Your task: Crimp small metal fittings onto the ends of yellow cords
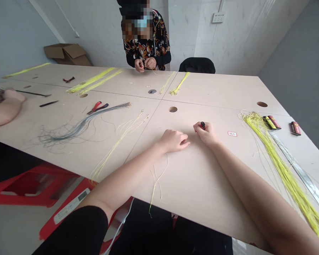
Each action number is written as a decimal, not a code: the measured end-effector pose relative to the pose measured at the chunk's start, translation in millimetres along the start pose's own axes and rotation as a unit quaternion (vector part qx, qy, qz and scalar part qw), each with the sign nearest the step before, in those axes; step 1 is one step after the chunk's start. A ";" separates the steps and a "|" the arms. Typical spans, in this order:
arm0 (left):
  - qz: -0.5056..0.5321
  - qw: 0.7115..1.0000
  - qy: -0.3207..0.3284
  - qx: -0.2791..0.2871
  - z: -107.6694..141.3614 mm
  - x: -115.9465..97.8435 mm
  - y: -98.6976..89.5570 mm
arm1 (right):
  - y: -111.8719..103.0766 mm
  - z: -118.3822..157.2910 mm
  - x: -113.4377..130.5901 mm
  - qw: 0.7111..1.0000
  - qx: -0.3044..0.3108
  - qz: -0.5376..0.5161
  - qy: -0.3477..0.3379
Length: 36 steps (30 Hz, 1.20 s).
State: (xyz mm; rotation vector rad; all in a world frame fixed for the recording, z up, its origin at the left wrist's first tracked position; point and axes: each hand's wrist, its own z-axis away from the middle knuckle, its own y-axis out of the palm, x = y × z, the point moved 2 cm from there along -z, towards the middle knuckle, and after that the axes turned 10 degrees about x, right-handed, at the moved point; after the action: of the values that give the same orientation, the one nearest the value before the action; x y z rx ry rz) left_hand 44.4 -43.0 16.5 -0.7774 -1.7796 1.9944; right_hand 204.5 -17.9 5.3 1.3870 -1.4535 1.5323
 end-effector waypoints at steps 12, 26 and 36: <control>0.002 1.000 0.001 0.002 0.5 -1.6 -0.4 | -0.4 0.3 1.7 1.000 -0.003 0.006 0.009; 0.017 1.000 0.001 0.016 1.0 0.1 -0.8 | -0.1 -1.6 -1.4 1.000 -0.004 -0.018 -0.007; 0.017 1.000 0.004 0.016 0.2 1.2 0.4 | 0.9 -2.6 -3.9 0.999 -0.017 -0.028 0.009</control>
State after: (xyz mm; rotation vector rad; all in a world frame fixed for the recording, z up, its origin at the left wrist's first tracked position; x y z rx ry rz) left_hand 43.5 -42.5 15.9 -0.8084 -1.7366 2.0339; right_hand 204.1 -14.7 1.7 1.3801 -1.4114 1.4752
